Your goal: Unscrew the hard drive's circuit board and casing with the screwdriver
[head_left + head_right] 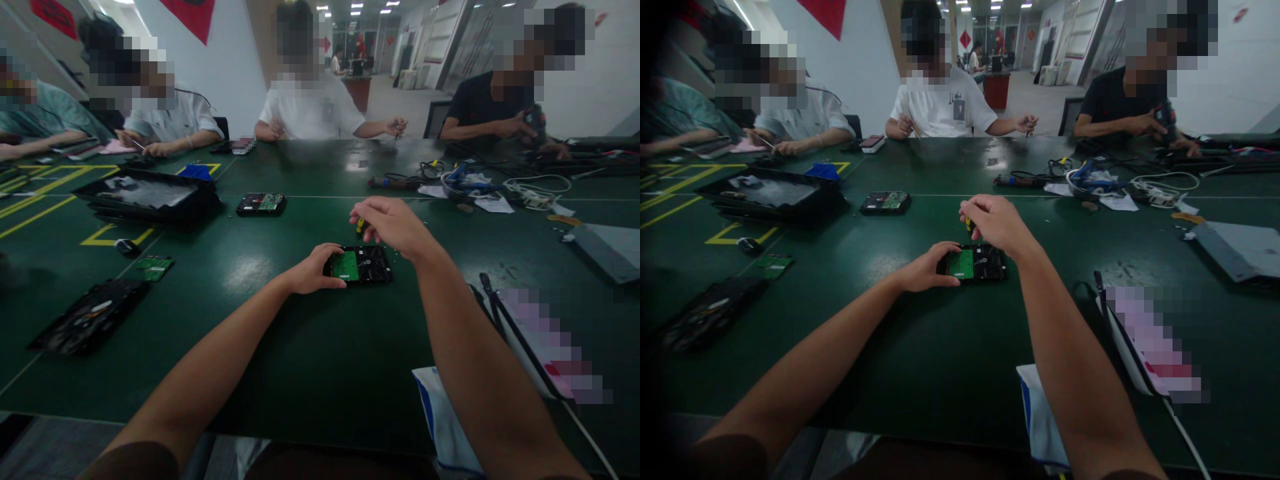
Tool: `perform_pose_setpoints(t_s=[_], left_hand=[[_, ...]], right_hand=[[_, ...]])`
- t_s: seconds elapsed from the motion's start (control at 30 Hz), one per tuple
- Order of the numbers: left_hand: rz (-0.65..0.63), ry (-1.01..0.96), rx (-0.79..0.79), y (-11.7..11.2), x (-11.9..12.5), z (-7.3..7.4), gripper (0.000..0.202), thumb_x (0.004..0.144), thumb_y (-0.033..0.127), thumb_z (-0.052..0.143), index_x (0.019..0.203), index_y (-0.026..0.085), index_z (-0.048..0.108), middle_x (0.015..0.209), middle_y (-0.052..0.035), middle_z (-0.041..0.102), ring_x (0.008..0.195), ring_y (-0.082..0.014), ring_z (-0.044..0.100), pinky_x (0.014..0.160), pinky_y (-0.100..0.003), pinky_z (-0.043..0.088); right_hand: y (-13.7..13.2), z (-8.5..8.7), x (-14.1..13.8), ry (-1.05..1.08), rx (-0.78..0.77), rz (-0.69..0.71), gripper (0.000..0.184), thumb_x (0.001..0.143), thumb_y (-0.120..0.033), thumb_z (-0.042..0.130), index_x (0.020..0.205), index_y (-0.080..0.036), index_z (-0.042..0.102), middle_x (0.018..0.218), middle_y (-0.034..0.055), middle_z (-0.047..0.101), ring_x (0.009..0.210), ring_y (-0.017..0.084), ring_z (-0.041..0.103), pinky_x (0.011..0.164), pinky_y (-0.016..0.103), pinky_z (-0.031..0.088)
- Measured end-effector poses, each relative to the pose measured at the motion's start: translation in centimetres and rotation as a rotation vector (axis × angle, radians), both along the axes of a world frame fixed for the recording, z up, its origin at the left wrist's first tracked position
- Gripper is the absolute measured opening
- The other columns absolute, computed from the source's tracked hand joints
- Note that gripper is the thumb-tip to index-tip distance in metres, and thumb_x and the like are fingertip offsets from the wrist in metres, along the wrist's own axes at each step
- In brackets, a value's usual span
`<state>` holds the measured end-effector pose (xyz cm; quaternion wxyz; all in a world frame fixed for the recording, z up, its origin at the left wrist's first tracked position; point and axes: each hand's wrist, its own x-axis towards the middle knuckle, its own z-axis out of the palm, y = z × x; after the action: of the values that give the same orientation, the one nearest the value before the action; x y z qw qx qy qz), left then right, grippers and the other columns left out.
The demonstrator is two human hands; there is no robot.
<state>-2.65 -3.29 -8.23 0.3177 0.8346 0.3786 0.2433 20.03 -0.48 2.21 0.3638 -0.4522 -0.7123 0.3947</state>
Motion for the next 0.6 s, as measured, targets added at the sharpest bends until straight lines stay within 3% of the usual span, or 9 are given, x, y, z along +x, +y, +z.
perform_pose_setpoints(t_s=[0.2,0.4,0.6], left_hand=[[-0.005,0.006,0.007,0.13,-0.08,-0.23,0.081,0.075,0.054,0.081,0.142,0.024,0.048,0.152,-0.016,0.045,0.144,-0.0343,0.04,0.12,-0.055,0.035],[0.005,0.008,-0.023,0.02,-0.03,-0.03,0.081,0.074,0.053,0.081,0.143,0.027,0.047,0.154,-0.0144,0.043,0.146,-0.0361,0.039,0.119,-0.058,0.034],[-0.004,0.01,-0.007,0.06,-0.08,-0.07,0.081,0.075,0.053,0.081,0.143,0.025,0.047,0.153,-0.0149,0.045,0.145,-0.0358,0.039,0.119,-0.057,0.035]], right_hand=[[0.0,0.04,-0.24,0.056,-0.036,0.014,0.028,0.096,-0.039,0.052,0.111,-0.024,0.071,0.087,0.0047,0.071,0.063,0.014,0.062,0.053,0.028,0.045],[0.26,-0.11,0.27,-0.013,0.04,-0.058,0.017,0.09,-0.037,0.062,0.089,-0.022,0.069,0.08,0.0043,0.069,0.065,0.015,0.061,0.053,0.028,0.043],[0.14,-0.08,0.04,0.059,-0.053,0.004,0.022,0.094,-0.04,0.056,0.098,-0.022,0.068,0.1,0.0079,0.073,0.057,0.013,0.062,0.046,0.028,0.041]])
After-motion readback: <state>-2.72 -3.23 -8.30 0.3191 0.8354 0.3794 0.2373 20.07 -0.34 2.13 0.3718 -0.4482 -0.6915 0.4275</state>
